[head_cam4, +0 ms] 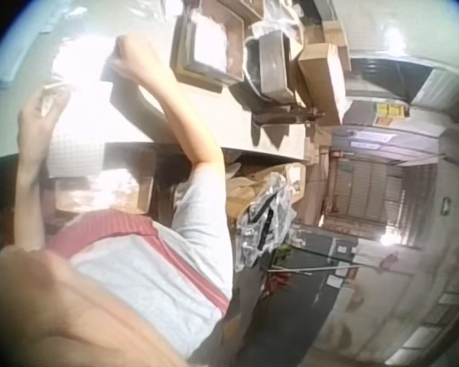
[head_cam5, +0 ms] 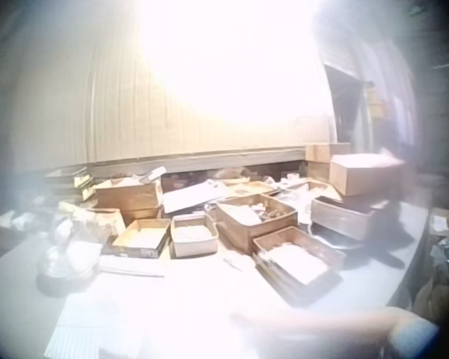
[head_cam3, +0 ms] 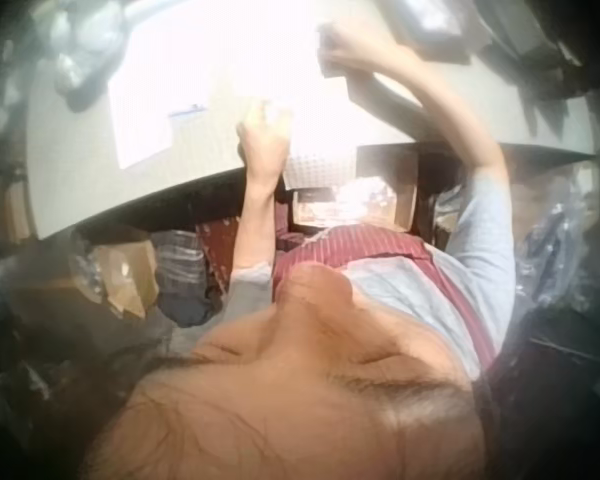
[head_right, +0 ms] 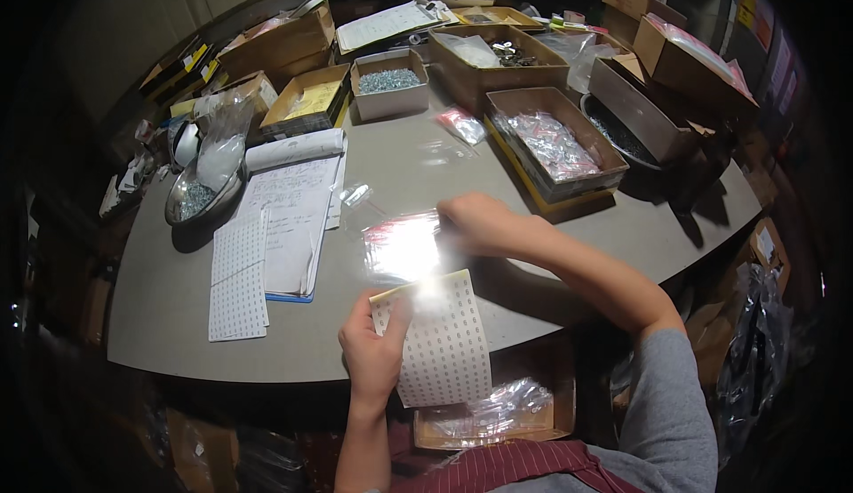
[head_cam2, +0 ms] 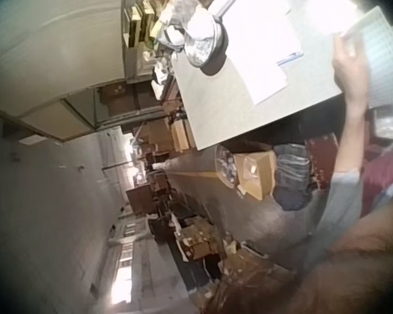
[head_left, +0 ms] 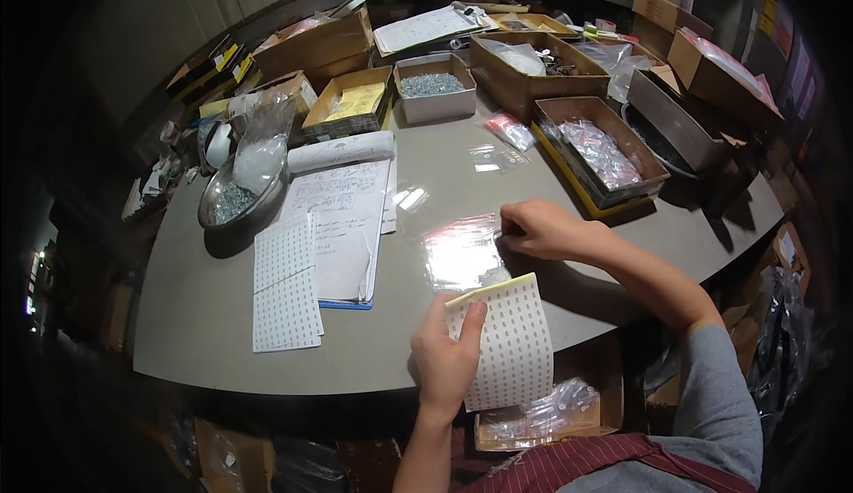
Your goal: The person repeatedly peels small adhesive labels from a perforated sheet and places them onto small clear plastic bags on a cluttered work table. The person handles the label sheet and bags by hand, moving the bags aside as needed.
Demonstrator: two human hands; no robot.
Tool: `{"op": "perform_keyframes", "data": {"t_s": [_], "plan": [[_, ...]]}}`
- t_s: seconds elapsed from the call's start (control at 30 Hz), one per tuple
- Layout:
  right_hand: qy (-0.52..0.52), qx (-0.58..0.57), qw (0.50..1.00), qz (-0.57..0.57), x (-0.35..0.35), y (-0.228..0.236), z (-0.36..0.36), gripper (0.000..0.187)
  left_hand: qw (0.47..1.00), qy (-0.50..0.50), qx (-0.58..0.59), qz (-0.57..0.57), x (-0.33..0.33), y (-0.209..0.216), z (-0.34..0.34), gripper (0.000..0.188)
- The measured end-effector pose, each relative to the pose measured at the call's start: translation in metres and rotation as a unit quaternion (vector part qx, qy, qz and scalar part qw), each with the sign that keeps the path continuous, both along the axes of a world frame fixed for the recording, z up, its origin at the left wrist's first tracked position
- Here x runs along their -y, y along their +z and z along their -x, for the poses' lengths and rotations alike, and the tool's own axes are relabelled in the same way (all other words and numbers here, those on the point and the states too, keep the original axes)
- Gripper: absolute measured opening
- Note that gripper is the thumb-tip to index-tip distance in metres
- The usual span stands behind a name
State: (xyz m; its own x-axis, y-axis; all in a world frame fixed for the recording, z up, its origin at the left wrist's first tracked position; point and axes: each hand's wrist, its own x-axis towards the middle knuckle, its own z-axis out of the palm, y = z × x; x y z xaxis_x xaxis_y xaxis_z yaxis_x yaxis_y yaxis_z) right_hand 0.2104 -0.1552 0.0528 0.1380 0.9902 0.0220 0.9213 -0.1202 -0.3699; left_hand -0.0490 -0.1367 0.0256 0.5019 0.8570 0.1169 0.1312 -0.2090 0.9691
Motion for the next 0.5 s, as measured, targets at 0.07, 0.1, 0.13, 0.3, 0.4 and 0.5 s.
{"op": "perform_keyframes", "data": {"t_s": [0.07, 0.1, 0.13, 0.3, 0.4, 0.5], "plan": [[-0.056, 0.056, 0.996, 0.039, 0.001, 0.011, 0.006, 0.029, 1.0, 0.004, -0.004, 0.012, 0.0, 0.0, 0.002, 0.022], [-0.061, 0.115, 0.989, 0.076, 0.0, 0.015, -0.002, 0.033, 1.0, 0.001, -0.002, 0.012, 0.0, 0.0, 0.002, 0.022], [-0.068, 0.132, 0.986, 0.078, 0.001, 0.018, -0.005, 0.032, 1.0, -0.001, 0.0, 0.011, 0.0, 0.0, 0.002, 0.022], [0.046, -0.086, 0.994, -0.044, 0.001, 0.02, -0.006, 0.028, 1.0, -0.003, 0.029, 0.007, 0.001, 0.0, 0.001, 0.022], [0.071, -0.145, 0.984, -0.081, -0.009, 0.005, 0.005, 0.02, 0.999, -0.004, 0.035, 0.01, 0.0, 0.001, 0.0, 0.021], [0.071, -0.048, 0.99, -0.115, -0.017, -0.009, 0.009, 0.018, 0.999, 0.002, 0.04, 0.003, 0.001, 0.0, 0.001, 0.021]]}}
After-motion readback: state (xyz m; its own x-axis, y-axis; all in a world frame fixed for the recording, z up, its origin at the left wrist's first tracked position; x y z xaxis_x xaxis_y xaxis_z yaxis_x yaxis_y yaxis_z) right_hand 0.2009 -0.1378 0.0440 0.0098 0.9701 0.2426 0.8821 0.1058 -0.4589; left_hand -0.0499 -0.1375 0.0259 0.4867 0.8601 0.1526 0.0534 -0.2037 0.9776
